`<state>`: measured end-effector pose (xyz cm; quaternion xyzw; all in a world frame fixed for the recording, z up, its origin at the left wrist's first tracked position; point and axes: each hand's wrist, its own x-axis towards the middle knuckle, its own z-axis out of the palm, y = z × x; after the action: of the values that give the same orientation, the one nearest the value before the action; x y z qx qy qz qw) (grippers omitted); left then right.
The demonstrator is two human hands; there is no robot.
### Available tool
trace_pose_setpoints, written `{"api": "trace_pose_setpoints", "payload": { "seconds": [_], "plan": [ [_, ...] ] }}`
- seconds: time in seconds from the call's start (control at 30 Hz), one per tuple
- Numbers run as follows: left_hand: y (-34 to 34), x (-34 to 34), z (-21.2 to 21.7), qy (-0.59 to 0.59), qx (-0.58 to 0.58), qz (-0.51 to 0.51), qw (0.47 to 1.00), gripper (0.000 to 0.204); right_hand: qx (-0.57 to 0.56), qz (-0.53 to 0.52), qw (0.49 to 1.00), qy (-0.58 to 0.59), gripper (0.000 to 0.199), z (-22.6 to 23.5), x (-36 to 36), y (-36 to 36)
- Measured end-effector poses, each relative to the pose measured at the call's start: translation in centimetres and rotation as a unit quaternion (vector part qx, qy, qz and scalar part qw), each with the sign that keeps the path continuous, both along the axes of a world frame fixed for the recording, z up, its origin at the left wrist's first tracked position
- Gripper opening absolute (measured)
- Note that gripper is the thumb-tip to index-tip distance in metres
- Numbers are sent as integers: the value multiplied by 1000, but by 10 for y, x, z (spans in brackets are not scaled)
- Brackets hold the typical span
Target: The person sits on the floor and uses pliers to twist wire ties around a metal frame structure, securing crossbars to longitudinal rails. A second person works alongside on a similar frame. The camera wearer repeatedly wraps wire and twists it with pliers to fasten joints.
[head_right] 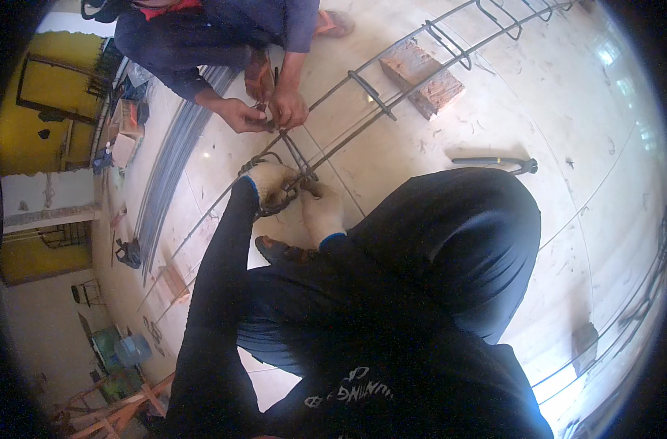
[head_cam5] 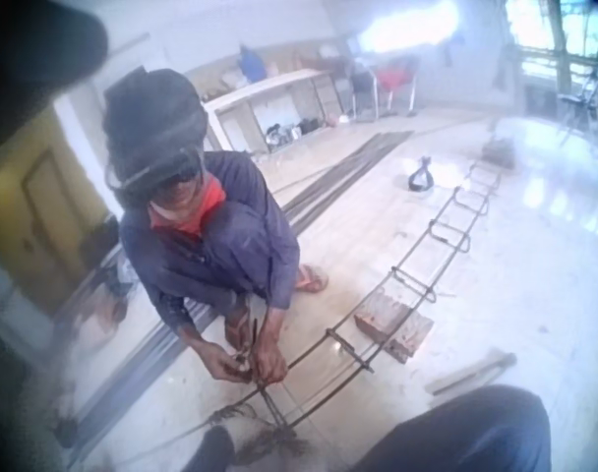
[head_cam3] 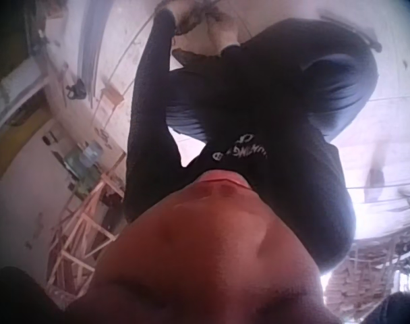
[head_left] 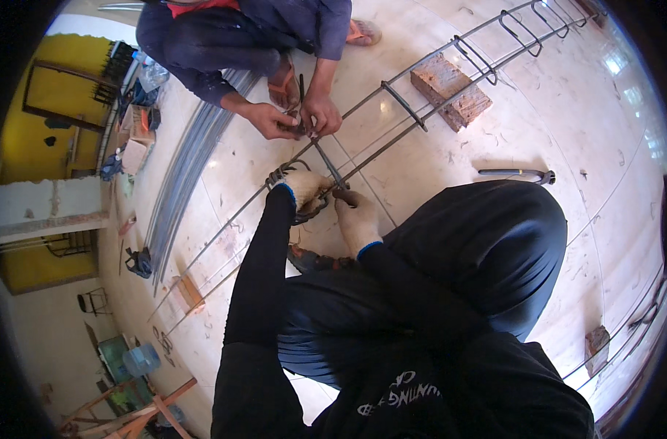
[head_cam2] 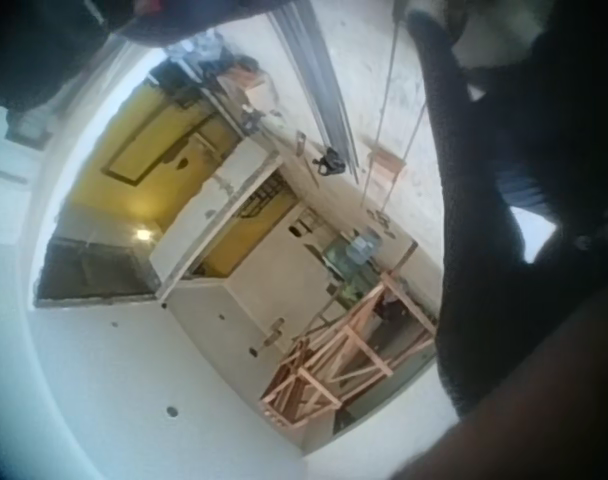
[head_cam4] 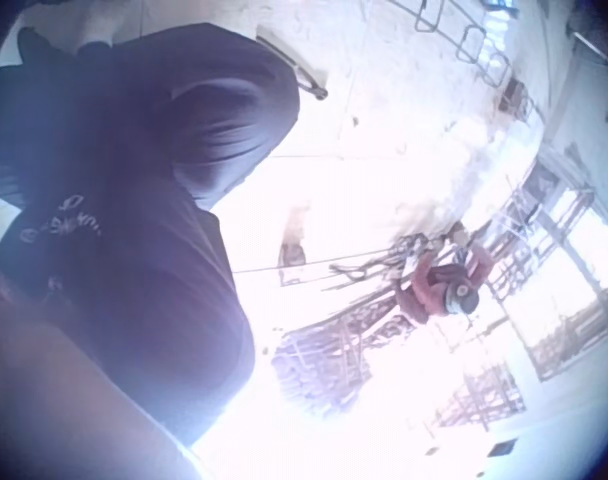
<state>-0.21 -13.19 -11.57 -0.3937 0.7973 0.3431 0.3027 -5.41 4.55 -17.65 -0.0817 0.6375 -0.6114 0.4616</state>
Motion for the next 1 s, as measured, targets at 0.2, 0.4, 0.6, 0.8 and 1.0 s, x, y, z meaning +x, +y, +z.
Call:
{"api": "trace_pose_setpoints", "payload": {
  "seconds": [0.2, 0.4, 0.6, 0.8, 1.0],
  "plan": [
    [-21, -16, 0, -16, 17, -74, 997, 25, -37, -30, 980, -193, 38, 6, -1, -1],
    [-29, -20, -11, -90, 54, 141, 984, 39, -94, -62, 949, -296, 38, 12, 2, -10],
    [-26, -23, -5, -134, -121, -4, 983, 47, -138, -126, 893, -410, 32, 10, 6, -19],
    [-1, -22, 5, -179, -301, -77, 934, 77, -140, -132, 894, -404, 29, -5, 16, -29],
    [18, -27, -1, -195, -424, -199, 861, 25, -109, -77, 940, -313, 37, -23, 19, -35]
  ]
}}
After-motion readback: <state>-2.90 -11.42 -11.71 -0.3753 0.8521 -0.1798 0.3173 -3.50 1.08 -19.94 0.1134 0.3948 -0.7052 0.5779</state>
